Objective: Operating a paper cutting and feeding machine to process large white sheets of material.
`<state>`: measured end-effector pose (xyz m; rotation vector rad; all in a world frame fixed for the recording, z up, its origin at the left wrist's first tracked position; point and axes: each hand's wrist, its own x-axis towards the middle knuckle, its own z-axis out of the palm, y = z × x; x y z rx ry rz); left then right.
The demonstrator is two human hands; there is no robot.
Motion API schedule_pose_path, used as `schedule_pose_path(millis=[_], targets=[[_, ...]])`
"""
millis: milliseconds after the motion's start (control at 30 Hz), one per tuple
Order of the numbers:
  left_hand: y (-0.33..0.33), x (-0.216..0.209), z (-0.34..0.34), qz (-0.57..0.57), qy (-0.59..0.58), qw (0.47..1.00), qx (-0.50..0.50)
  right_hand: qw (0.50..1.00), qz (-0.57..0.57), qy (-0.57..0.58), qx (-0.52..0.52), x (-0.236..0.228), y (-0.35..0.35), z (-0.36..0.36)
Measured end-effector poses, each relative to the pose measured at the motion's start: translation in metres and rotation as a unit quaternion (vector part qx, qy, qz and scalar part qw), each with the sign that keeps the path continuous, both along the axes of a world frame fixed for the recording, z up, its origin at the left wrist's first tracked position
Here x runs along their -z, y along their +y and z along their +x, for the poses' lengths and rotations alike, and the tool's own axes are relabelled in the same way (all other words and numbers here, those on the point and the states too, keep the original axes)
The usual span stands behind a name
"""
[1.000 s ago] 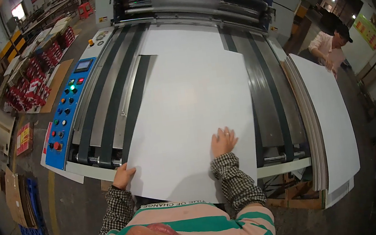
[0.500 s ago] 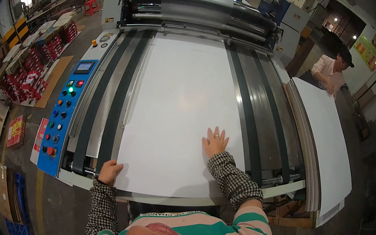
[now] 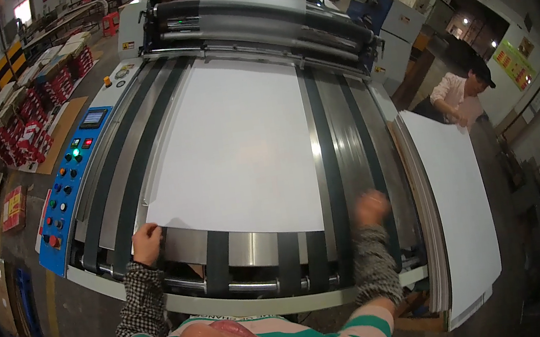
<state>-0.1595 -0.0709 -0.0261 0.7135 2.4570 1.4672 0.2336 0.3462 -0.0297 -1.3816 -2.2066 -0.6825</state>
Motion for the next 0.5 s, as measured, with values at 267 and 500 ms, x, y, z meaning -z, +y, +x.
schedule_pose_path(millis=[267,500], targets=[[-0.020,-0.009,0.019,-0.074,0.016,0.997,-0.023,0.833,-0.212,0.070,0.507,-0.052,-0.043,0.313],[0.095,-0.020,0.149,-0.025,-0.083,0.925,0.370,0.950,-0.283,0.113,0.072,0.083,-0.047,0.126]])
